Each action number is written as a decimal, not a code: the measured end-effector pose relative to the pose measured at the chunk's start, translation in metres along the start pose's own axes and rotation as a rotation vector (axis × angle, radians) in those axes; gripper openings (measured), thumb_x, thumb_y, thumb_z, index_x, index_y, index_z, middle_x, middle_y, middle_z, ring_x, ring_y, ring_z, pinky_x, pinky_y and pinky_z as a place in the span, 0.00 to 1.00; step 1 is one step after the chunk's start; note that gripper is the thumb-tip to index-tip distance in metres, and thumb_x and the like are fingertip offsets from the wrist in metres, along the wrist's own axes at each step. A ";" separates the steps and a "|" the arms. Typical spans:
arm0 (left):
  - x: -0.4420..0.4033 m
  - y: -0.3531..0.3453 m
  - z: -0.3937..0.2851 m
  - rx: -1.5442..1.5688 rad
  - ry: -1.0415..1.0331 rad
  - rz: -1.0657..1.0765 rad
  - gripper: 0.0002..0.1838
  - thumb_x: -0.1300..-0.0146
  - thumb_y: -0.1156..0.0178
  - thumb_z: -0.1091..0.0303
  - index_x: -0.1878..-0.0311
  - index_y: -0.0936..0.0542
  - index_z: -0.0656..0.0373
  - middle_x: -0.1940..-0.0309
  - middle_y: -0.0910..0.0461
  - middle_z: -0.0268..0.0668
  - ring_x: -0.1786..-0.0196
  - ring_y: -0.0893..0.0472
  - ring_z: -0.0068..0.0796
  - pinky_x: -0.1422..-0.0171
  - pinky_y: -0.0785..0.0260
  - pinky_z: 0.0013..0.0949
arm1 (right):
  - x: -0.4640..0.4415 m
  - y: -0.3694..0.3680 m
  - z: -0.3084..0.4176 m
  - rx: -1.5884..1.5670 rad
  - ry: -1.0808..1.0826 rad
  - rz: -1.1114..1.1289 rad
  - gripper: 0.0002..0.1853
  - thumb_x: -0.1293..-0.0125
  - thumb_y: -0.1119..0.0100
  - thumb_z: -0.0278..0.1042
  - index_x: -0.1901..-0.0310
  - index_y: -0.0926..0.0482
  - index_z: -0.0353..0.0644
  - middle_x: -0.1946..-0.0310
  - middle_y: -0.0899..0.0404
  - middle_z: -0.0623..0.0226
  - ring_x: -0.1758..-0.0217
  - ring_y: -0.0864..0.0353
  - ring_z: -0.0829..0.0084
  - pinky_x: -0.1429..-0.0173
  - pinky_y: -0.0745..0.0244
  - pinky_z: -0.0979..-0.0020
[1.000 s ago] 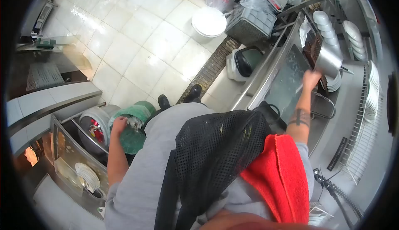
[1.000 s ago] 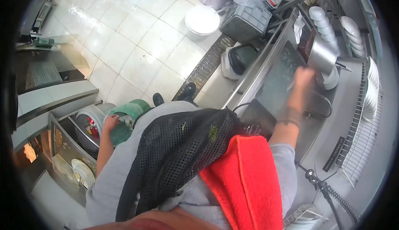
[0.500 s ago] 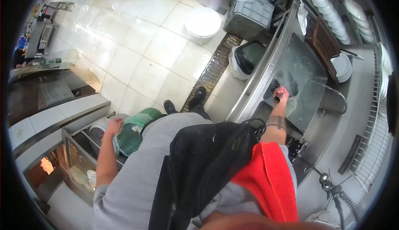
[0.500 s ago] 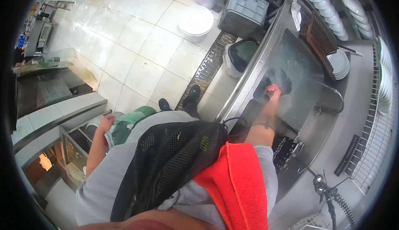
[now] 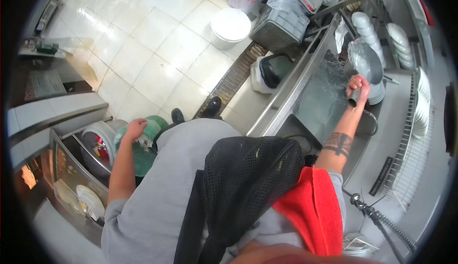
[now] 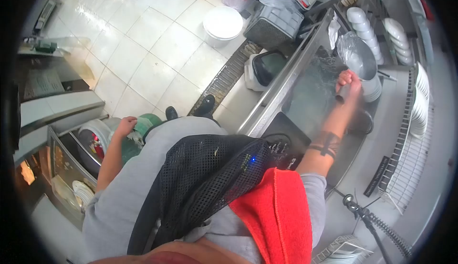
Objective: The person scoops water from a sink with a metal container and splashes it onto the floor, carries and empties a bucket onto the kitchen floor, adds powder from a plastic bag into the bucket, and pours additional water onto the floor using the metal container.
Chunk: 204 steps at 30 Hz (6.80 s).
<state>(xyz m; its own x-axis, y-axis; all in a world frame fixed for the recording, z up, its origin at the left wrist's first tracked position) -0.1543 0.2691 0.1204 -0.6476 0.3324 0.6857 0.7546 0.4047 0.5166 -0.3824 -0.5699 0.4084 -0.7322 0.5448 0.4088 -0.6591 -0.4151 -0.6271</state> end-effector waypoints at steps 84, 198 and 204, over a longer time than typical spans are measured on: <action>0.057 0.000 0.116 0.209 0.301 -0.134 0.16 0.43 0.41 0.63 0.58 0.18 0.66 0.74 0.19 0.38 0.73 0.21 0.28 0.66 0.29 0.32 | -0.095 -0.206 0.042 2.046 0.790 -0.762 0.28 0.48 0.47 0.38 0.48 0.28 0.26 0.54 0.23 0.36 0.51 0.20 0.44 0.43 0.28 0.57; -0.750 -0.066 -0.381 0.215 -0.513 0.532 0.14 0.37 0.39 0.67 0.50 0.25 0.59 0.62 0.21 0.38 0.55 0.21 0.29 0.49 0.29 0.36 | -0.672 -0.003 -0.475 0.411 -0.370 -0.481 0.28 0.25 0.57 0.50 0.43 0.37 0.26 0.54 0.24 0.47 0.51 0.19 0.54 0.49 0.20 0.56; -0.708 -0.059 -0.388 0.112 -0.692 0.505 0.16 0.41 0.40 0.71 0.49 0.24 0.59 0.52 0.23 0.44 0.44 0.25 0.45 0.40 0.33 0.39 | -0.611 -0.094 -0.517 -0.005 -0.116 -0.920 0.19 0.28 0.52 0.49 0.62 0.31 0.38 0.75 0.30 0.65 0.73 0.26 0.70 0.66 0.25 0.63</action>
<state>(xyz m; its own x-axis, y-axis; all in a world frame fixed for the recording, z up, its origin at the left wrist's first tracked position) 0.3002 -0.3208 -0.1963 -0.1842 0.9243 0.3344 0.9780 0.1385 0.1557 0.2155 -0.4865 -0.1253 0.0665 0.5818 0.8106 -0.9886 0.1483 -0.0254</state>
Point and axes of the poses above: each hand's wrist, its own x-axis away from the middle knuckle, its own y-axis out of the back of the hand, z = x × y, the point moved 2 cm from there along -x, towards the middle knuckle
